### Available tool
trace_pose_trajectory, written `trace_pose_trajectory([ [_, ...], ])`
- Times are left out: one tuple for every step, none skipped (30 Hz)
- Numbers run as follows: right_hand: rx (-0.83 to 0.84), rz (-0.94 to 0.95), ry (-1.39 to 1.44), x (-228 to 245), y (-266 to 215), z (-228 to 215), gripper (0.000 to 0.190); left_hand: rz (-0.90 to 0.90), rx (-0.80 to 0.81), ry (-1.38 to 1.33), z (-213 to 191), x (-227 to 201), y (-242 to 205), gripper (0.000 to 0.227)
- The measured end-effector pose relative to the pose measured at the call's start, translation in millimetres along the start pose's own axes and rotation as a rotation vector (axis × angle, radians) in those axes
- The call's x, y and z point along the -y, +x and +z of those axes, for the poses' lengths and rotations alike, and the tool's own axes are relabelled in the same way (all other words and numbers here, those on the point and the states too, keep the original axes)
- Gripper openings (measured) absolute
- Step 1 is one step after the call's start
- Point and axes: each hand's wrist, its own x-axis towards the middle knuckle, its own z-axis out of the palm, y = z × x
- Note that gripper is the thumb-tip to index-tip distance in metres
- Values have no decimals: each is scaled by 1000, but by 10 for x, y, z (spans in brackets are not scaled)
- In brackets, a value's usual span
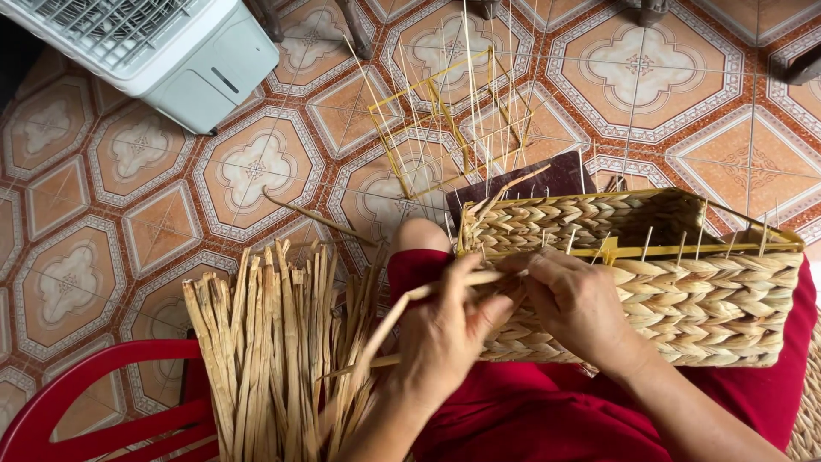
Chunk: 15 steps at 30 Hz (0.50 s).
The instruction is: Weaving a basket using dried plant fibers, specifically water hyacinth strips.
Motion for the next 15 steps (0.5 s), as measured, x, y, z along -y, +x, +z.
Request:
trace_pose_trajectory([
  [16, -182, -139, 13, 16, -14, 21, -423, 218, 264, -7, 92, -10, 30],
  [18, -184, -137, -11, 11, -5, 21, -425, 215, 266, -59, 215, -50, 30],
  [-3, -261, -39, -37, 9, -2, 15, -329, 172, 214, -109, 338, -78, 23],
  [-24, -336, 60, -65, 8, 3, 13, -234, 129, 163, -157, 463, -105, 20],
  [-25, -336, 61, -107, -27, 45, 13, -233, 130, 164, -163, 425, -121, 20],
  [-63, -246, 33, -149, -61, 88, 11, -225, 78, 150, -169, 388, -136, 21],
  [-99, -154, 4, -192, -90, 127, 10, -217, 26, 134, -174, 350, -146, 26],
  [-99, -153, 5, -226, -88, 138, 10, -217, 28, 134, -169, 212, -133, 26],
  [-85, -124, -85, -261, -97, 150, 9, 38, -82, 149, -160, 75, -126, 42],
  [-71, -94, -174, -295, -109, 165, 10, 296, -187, 159, -153, -61, -123, 61],
  [-71, -94, -178, -241, -93, 117, 10, 296, -188, 156, -64, -60, -136, 61],
  [-82, -105, -130, -182, -78, 73, 13, 348, -146, 300, 20, -58, -152, 66],
  [-88, -123, -80, -117, -47, 35, 18, 395, -109, 448, 95, -57, -171, 72],
  [-84, -128, -81, -73, -46, -10, 18, 391, -115, 448, 153, 57, -201, 72],
  [-127, -120, -47, -33, -39, -52, 22, 351, -90, 500, 208, 174, -214, 54],
])
